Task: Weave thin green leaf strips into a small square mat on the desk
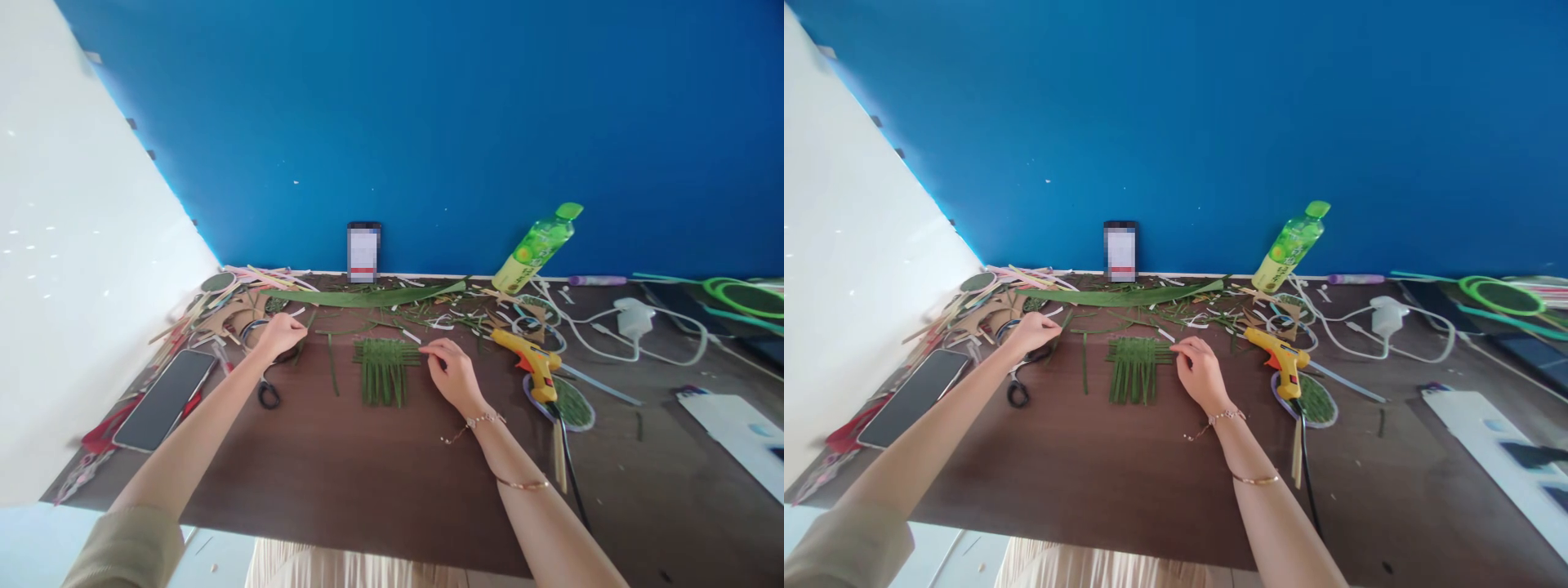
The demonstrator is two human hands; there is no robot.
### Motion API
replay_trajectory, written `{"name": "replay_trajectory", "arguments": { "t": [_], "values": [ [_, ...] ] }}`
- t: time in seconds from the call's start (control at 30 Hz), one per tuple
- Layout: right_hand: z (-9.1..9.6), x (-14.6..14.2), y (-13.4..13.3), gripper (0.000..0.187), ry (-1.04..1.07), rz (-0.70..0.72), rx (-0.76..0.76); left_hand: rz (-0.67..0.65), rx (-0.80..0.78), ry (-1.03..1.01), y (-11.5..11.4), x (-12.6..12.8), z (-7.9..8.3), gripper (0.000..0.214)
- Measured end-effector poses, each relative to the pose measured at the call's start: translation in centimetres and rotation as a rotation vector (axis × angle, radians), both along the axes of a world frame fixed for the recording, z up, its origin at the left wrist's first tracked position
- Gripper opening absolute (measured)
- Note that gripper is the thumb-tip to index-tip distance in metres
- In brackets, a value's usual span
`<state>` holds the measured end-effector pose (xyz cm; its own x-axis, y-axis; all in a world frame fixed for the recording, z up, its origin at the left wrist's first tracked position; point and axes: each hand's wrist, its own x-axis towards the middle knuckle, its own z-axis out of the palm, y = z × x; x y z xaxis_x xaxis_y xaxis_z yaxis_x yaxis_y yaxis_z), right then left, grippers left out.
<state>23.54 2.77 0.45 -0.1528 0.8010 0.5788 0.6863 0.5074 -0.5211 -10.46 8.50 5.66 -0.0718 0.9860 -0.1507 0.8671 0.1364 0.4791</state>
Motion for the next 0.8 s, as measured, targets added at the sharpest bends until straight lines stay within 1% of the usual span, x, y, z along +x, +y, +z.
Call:
{"name": "replay_trajectory", "arguments": {
  "t": [0.13, 0.27, 0.4, 0.47, 0.53, 0.63, 0.7, 0.8],
  "values": [
    [0.1, -0.1, 0.0, 0.027, 0.018, -0.003, -0.012, 0.003, 0.062, -0.204, -0.1, -0.1, 0.2, 0.032],
    [0.6, -0.4, -0.4, 0.027, 0.111, 0.012, -0.061, -0.063, 0.066, -0.400, -1.0, 1.1, 0.7, 0.036],
    [1.5, -1.1, -0.9, 0.021, 0.250, 0.078, -0.152, -0.180, 0.010, -0.601, -2.5, 3.8, 1.1, 0.034],
    [1.8, -1.5, -1.3, 0.017, 0.344, 0.123, -0.217, -0.200, -0.074, -0.877, -3.4, 5.6, 1.1, 0.037],
    [2.2, -1.9, -1.6, 0.016, 0.449, 0.176, -0.307, -0.202, -0.129, -1.006, -4.1, 7.5, 0.9, 0.037],
    [2.6, -2.6, -2.1, 0.022, 0.576, 0.258, -0.487, -0.230, -0.199, -1.088, -4.9, 10.0, 0.4, 0.032],
    [2.7, -2.9, -2.2, 0.025, 0.644, 0.282, -0.578, -0.247, -0.218, -1.132, -5.1, 11.4, 0.0, 0.029],
    [2.2, -3.2, -2.1, 0.023, 0.734, 0.230, -0.606, -0.243, -0.174, -1.165, -5.3, 12.9, -0.7, 0.028]
  ]
}}
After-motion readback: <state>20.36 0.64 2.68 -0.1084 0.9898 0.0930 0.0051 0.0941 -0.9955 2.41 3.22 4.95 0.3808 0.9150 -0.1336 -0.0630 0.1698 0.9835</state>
